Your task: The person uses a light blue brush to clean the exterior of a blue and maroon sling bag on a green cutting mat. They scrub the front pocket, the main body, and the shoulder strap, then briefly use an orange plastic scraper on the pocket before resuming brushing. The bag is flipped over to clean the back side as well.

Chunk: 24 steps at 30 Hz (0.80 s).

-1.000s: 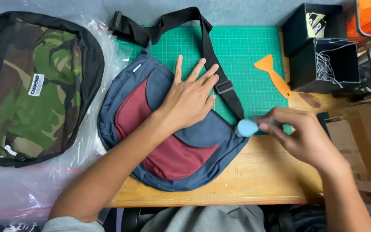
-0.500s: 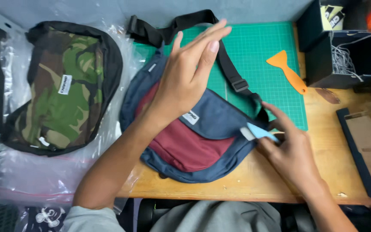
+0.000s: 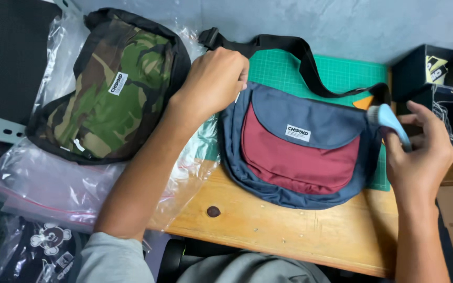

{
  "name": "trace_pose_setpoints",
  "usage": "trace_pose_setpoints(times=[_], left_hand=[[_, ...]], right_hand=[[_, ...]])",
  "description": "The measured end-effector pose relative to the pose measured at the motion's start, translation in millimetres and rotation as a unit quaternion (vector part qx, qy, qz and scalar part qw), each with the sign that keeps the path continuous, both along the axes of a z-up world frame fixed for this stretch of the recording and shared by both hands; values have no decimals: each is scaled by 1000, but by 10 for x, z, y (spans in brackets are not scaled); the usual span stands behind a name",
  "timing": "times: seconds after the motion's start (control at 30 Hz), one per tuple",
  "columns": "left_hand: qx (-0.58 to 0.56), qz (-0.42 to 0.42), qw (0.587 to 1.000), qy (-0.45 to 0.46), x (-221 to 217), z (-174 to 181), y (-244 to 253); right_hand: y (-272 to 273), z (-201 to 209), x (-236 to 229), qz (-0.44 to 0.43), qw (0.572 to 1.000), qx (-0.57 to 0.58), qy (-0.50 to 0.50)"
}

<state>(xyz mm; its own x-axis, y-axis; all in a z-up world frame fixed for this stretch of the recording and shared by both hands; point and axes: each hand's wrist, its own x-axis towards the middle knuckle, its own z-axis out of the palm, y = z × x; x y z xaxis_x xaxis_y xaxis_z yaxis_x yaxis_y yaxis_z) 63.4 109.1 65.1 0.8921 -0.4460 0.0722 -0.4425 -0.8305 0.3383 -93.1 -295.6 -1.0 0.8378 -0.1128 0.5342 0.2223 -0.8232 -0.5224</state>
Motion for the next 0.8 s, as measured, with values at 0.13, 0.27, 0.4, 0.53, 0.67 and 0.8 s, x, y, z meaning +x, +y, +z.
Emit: trace_pose_setpoints(times=[0.13, 0.27, 0.4, 0.53, 0.67, 0.8], left_hand=[[-19, -14, 999, -45, 59, -108, -7], [4, -65, 993, -97, 60, -275, -94], [-18, -132, 990, -38, -71, -195, -248], [6, -146, 988, -54, -72, -536, -398], [49, -138, 987, -68, -79, -601, -402], [50, -125, 989, -64, -46, -636, -382]], right_hand=[[-11, 12, -102, -16, 993, 108, 51], [64, 113, -140, -10, 989, 136, 51], [130, 180, -151, -10, 987, 152, 55], [290, 260, -187, 48, 994, 59, 81], [160, 309, -245, 90, 987, -33, 127], [150, 470, -308, 8, 999, -13, 48]])
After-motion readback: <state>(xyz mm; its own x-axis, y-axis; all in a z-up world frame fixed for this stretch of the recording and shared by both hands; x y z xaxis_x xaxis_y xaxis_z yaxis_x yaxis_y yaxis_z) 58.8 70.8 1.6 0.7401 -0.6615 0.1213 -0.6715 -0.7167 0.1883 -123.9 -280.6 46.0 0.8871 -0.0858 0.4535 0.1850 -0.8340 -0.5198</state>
